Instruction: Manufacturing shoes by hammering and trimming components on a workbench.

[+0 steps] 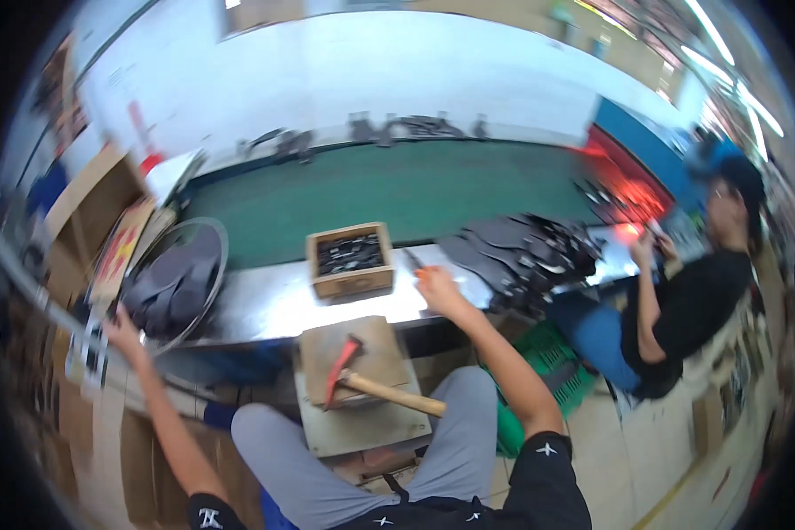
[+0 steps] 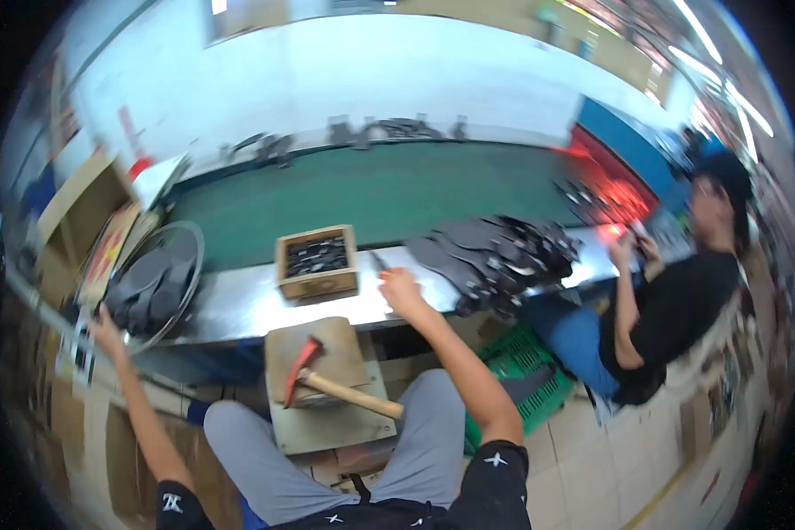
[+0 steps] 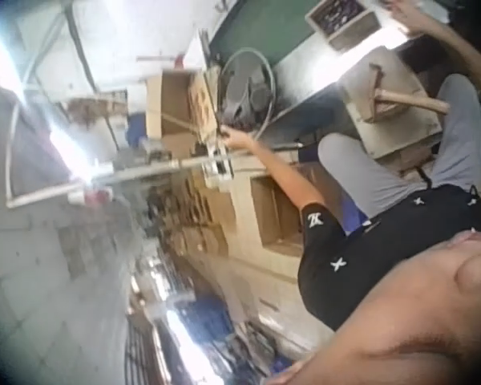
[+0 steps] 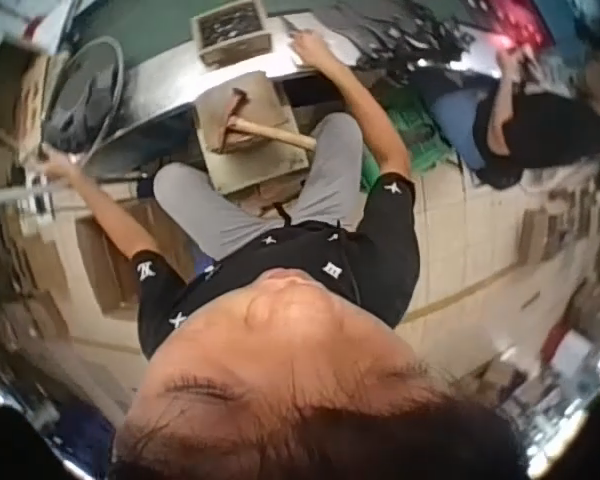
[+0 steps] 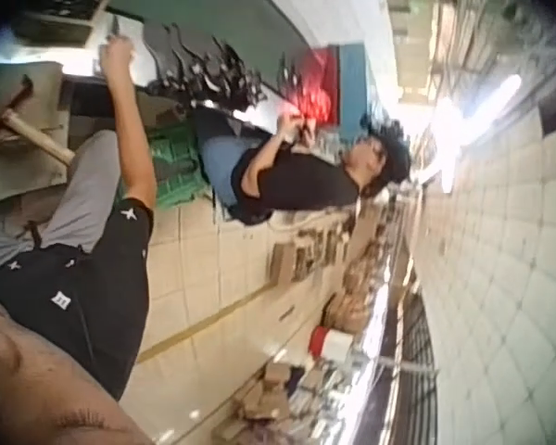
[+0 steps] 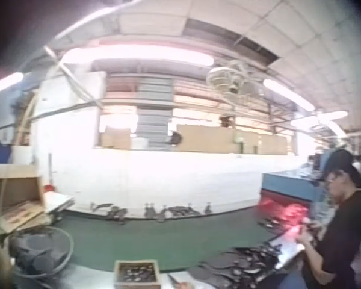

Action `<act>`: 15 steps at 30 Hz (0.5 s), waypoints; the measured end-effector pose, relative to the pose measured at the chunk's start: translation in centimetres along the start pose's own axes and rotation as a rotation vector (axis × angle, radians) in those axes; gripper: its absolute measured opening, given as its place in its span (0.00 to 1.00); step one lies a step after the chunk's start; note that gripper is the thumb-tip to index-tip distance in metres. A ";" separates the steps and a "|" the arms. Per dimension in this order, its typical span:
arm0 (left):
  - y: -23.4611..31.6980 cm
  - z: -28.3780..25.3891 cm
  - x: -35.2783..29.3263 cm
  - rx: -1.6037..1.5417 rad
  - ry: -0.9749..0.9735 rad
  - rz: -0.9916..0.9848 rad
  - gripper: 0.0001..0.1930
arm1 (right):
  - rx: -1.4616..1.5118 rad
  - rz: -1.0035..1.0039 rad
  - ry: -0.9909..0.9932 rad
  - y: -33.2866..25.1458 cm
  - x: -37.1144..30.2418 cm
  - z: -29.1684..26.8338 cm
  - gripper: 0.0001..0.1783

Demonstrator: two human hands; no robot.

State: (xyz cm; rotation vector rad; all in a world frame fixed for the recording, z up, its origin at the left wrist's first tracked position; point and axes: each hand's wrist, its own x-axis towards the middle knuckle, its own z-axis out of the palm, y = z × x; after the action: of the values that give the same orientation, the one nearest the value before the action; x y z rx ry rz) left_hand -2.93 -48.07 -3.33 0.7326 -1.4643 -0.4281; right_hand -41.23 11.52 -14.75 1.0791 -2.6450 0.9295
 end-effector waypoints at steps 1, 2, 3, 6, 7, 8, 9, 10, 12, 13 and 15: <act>-0.1 3.7 -2.6 0.274 -0.085 -0.163 0.32 | 0.087 -0.068 0.048 3.1 -1.4 -1.6 0.19; -4.6 -4.0 3.7 0.294 0.051 0.013 0.34 | 0.141 0.042 0.004 -4.4 -0.2 -2.4 0.19; -4.1 -0.1 -0.3 0.450 0.076 -0.094 0.25 | -0.100 0.051 0.107 -1.8 -2.2 -4.4 0.19; -0.2 0.5 -6.2 0.060 -0.151 -0.193 0.17 | -0.370 0.239 0.454 0.6 -4.5 -13.3 0.19; 1.3 0.0 -7.6 -0.010 -0.229 -0.262 0.15 | -0.518 0.405 0.546 1.0 -4.8 -16.4 0.18; 2.8 -0.2 -9.1 -0.076 -0.309 -0.332 0.15 | -0.663 0.483 0.644 2.3 -5.4 -18.5 0.17; 4.6 -0.2 -10.7 -0.082 -0.312 -0.334 0.15 | -0.809 0.555 0.742 3.5 -6.1 -20.6 0.16; 6.6 0.5 -12.2 -0.118 -0.372 -0.322 0.13 | -0.837 0.519 0.605 6.6 -7.1 -22.1 0.17; 9.6 2.9 -15.4 -0.256 -0.475 -0.265 0.10 | -0.747 0.417 0.427 13.7 -9.0 -23.8 0.17; 10.6 2.9 -16.0 -0.323 -0.477 -0.205 0.09 | -0.731 0.398 0.425 13.2 -7.8 -23.2 0.17; 15.8 2.1 -17.1 -0.290 -0.577 -0.019 0.08 | -0.614 0.377 0.430 10.7 -5.8 -23.9 0.13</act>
State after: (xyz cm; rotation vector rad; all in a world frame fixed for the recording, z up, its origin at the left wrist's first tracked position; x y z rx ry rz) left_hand -9.14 -25.66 -5.38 0.4015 -1.8762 -0.8992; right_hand -46.55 35.01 -2.91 0.2174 -2.5140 0.2856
